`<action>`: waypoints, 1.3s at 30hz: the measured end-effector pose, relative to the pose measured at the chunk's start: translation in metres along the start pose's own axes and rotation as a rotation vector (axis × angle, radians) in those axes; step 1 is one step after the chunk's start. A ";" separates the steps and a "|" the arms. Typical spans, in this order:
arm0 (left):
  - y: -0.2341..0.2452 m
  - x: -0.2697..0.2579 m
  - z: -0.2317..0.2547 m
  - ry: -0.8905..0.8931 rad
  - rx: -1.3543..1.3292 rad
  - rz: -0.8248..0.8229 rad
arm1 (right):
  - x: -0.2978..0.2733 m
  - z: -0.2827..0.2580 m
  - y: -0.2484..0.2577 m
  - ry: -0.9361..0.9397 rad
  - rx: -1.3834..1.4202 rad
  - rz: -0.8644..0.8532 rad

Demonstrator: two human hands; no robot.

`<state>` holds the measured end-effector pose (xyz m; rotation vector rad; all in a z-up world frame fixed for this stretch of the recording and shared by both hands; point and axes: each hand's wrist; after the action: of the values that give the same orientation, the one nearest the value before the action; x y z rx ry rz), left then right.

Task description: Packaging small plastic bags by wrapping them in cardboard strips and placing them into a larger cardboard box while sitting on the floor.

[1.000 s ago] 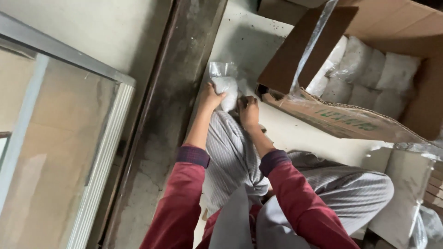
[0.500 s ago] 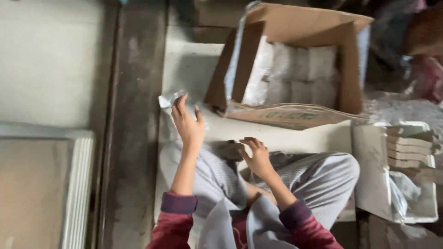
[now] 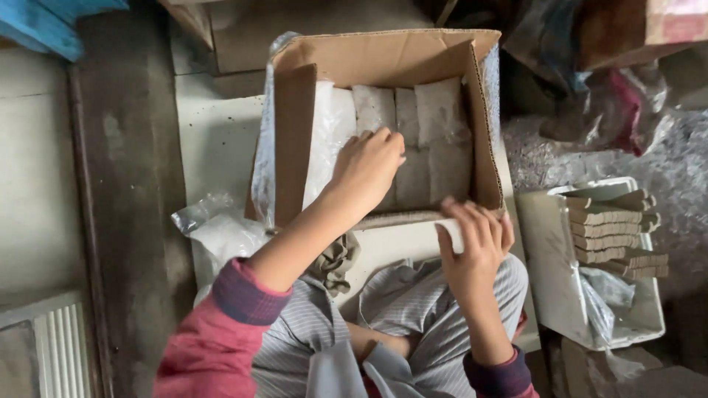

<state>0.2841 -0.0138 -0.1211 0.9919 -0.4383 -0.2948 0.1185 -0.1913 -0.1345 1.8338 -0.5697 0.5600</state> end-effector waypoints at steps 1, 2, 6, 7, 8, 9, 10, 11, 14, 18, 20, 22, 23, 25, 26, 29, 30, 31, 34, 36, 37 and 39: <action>-0.012 0.006 0.000 0.001 0.001 -0.015 | -0.010 0.007 -0.003 -0.013 0.001 -0.008; -0.024 0.012 -0.001 0.048 0.009 -0.126 | -0.021 0.013 -0.006 -0.024 -0.023 0.013; -0.066 0.030 -0.004 0.166 -0.083 -0.458 | -0.040 0.018 -0.013 -0.079 -0.005 0.114; -0.110 0.025 -0.011 0.164 -0.088 -0.467 | -0.046 0.022 -0.016 -0.086 -0.012 0.107; -0.153 0.018 -0.017 0.295 -0.212 -0.506 | -0.051 0.025 -0.019 -0.088 -0.009 0.142; -0.195 0.012 -0.024 0.430 -0.332 -0.537 | -0.055 0.028 -0.023 -0.087 0.000 0.179; -0.164 0.018 -0.007 0.433 -0.335 -0.541 | -0.054 0.028 -0.026 -0.088 -0.002 0.174; -0.132 0.021 0.011 0.576 -0.378 -0.562 | -0.055 0.026 -0.027 -0.107 0.022 0.194; -0.070 0.028 0.047 0.734 -0.436 -0.618 | -0.061 0.026 -0.030 -0.137 0.050 0.209; -0.051 0.034 0.064 0.671 -0.370 -0.727 | -0.058 0.026 -0.037 -0.121 0.047 0.214; -0.034 0.036 0.063 0.679 -0.380 -0.734 | -0.058 0.027 -0.039 -0.112 0.039 0.221; -0.034 0.035 0.058 0.683 -0.382 -0.729 | -0.055 0.028 -0.042 -0.099 0.037 0.241; -0.042 0.032 0.055 0.694 -0.415 -0.673 | -0.054 0.027 -0.041 -0.106 0.049 0.223; -0.076 0.022 0.038 0.700 -0.443 -0.608 | -0.049 0.024 -0.037 -0.112 0.064 0.214; -0.100 0.015 0.025 0.667 -0.544 -0.517 | -0.044 0.020 -0.034 -0.109 0.071 0.203; -0.108 0.013 0.006 0.605 -0.645 -0.360 | -0.042 0.025 -0.038 -0.111 0.089 0.180; -0.101 0.012 0.004 0.595 -0.654 -0.315 | -0.045 0.028 -0.040 -0.126 0.092 0.145; -0.085 0.015 0.007 0.590 -0.650 -0.302 | -0.036 0.022 -0.032 -0.118 0.099 0.155; -0.041 0.015 0.010 0.524 -0.667 -0.126 | -0.016 -0.002 -0.004 -0.134 0.181 0.092; -0.016 0.005 0.005 0.440 -0.745 0.053 | -0.010 -0.020 0.020 -0.202 0.407 0.085; 0.022 -0.010 0.020 0.454 -0.744 0.059 | -0.016 -0.025 0.027 -0.198 0.416 0.072; 0.096 -0.035 0.049 0.220 -0.758 0.194 | -0.026 -0.033 0.036 -0.344 0.799 0.147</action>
<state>0.2338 0.0153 -0.0242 0.2315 -0.1878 -0.1502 0.0726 -0.1680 -0.1152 2.6928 -0.7846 0.6255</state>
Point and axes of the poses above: each hand's wrist, its own x-axis towards the middle knuckle, its own y-axis out of the back of the hand, z = x × y, and after that the axes turned 10 degrees about z, right-handed
